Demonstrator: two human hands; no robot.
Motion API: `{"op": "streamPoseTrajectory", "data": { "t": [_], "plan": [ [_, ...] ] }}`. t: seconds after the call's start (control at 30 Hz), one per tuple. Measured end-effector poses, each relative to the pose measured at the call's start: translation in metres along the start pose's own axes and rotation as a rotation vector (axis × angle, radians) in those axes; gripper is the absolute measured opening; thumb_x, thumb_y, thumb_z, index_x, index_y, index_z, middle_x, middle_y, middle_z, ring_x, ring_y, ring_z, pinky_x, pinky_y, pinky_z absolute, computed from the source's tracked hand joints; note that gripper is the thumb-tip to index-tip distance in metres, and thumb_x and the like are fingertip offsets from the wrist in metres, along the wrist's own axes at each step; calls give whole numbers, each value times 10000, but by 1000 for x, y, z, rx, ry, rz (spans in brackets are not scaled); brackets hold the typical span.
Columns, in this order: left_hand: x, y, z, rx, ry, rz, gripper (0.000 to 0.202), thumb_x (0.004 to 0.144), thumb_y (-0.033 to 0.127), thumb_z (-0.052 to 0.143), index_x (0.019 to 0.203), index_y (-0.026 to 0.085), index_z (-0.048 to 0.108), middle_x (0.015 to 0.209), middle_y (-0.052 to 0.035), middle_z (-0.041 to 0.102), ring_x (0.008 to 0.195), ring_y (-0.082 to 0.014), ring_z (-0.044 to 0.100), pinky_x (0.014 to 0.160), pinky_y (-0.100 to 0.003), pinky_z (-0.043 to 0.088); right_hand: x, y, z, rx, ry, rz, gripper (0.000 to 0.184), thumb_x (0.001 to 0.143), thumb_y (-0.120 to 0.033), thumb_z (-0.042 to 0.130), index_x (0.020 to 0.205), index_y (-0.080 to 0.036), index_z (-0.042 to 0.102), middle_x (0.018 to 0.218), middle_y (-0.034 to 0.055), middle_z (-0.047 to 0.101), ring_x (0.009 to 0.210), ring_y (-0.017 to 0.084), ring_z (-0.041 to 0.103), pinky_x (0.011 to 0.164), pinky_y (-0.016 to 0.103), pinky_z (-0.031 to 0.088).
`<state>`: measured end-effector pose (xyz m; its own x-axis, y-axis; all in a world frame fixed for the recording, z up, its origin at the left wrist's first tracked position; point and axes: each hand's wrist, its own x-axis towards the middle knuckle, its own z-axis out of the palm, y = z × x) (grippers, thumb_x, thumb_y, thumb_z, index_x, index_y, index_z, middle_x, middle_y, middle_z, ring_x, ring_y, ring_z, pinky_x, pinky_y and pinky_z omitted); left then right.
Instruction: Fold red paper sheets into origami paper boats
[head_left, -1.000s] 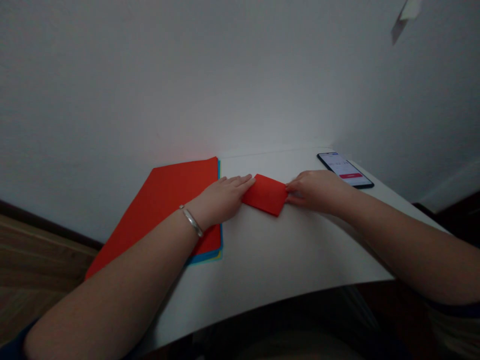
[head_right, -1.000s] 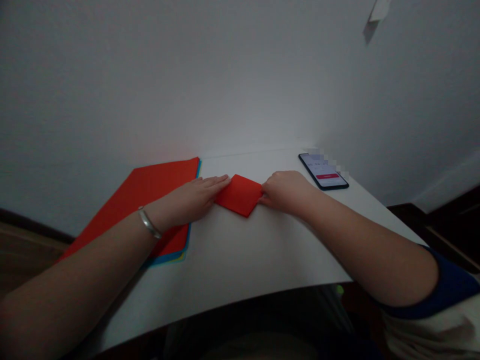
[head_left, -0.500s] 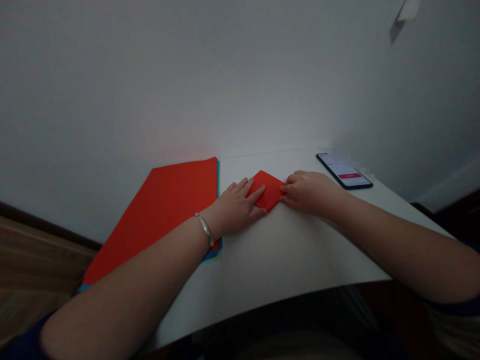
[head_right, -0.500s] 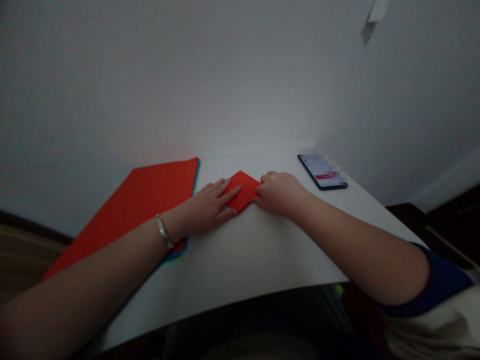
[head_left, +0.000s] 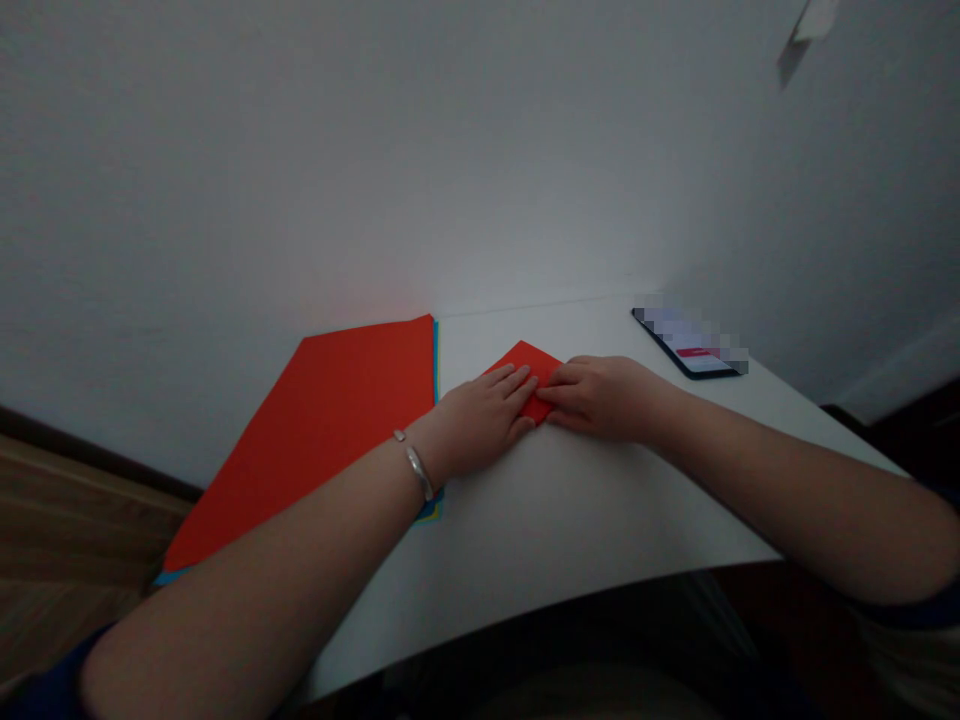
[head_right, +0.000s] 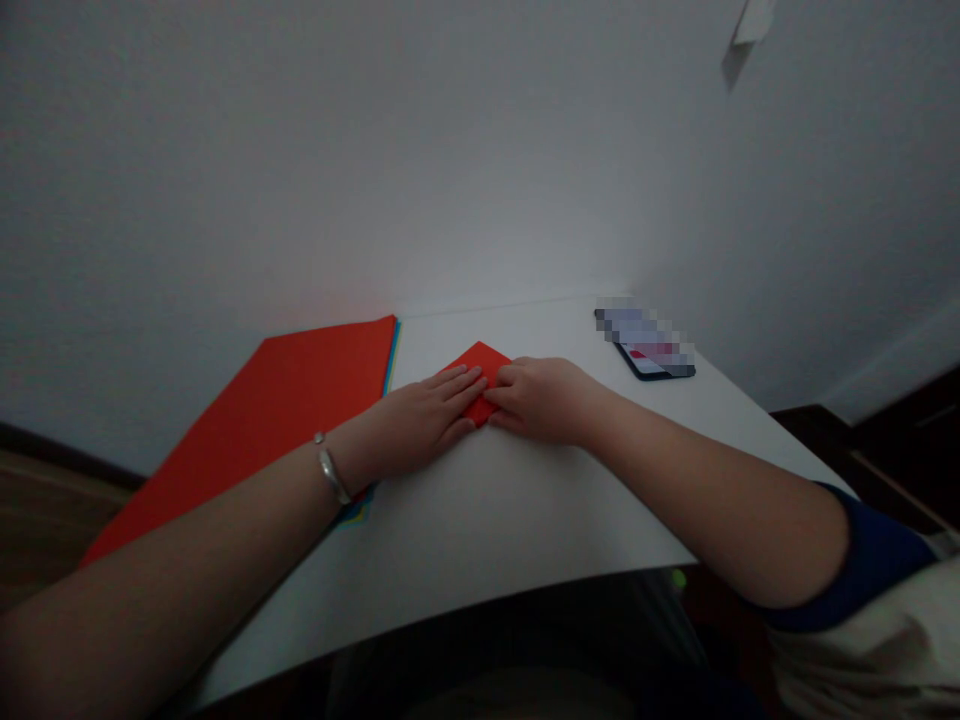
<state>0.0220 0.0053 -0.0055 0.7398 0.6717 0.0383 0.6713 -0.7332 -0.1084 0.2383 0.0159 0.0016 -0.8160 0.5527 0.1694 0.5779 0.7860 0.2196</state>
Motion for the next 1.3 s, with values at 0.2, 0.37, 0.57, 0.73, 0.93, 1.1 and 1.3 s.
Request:
{"op": "streamPoseTrajectory", "data": {
  "t": [0.2,0.37,0.57,0.73,0.93,1.1,1.3],
  "plan": [
    [3,-2,0,-43,6,22,547,1054,396,250,1463,82,431,1531,-141,420,1444,-251,351,1194,-381,262,0,0,11,-36,136,-106,265,968,-241,486,998,-138,728,954,106,748,812,203,680,677,312,498],
    [4,-3,5,-54,11,33,542,1048,396,260,1461,88,429,1532,-150,418,1460,-252,318,1207,-396,221,1,-3,9,-26,169,-182,220,954,-170,495,1013,-138,705,1013,89,743,867,204,679,648,308,498],
    [3,-4,9,-120,-22,29,560,1023,393,288,1473,73,379,1556,-178,368,1489,-263,247,1217,-435,180,2,-2,10,74,190,-155,207,934,-190,523,966,-148,723,1012,88,744,912,198,678,747,306,509],
    [4,-2,5,-142,-36,-43,603,1003,460,350,1453,63,411,1562,-230,326,1482,-326,246,1205,-465,217,2,-5,4,104,116,-30,216,929,-238,517,949,-162,718,934,86,741,816,184,654,686,293,462],
    [6,-7,6,-177,106,-40,472,1012,399,392,1359,112,531,1439,-183,517,1352,-272,476,1139,-439,365,5,-9,2,142,106,102,198,918,-235,490,891,-172,676,867,81,717,764,180,607,640,285,382],
    [6,-6,-2,-200,138,-35,301,981,205,435,1183,160,654,1229,-109,673,1132,-231,627,1007,-405,490,5,-7,1,225,122,323,188,891,-225,465,859,-165,640,772,69,692,634,163,541,596,290,324],
    [7,-6,-3,-173,160,-112,267,985,234,455,1009,141,704,1045,-102,721,995,-238,657,926,-377,509,1,-3,2,347,112,375,162,859,-283,531,911,-174,639,784,45,692,654,154,556,607,272,337]
  ]
}}
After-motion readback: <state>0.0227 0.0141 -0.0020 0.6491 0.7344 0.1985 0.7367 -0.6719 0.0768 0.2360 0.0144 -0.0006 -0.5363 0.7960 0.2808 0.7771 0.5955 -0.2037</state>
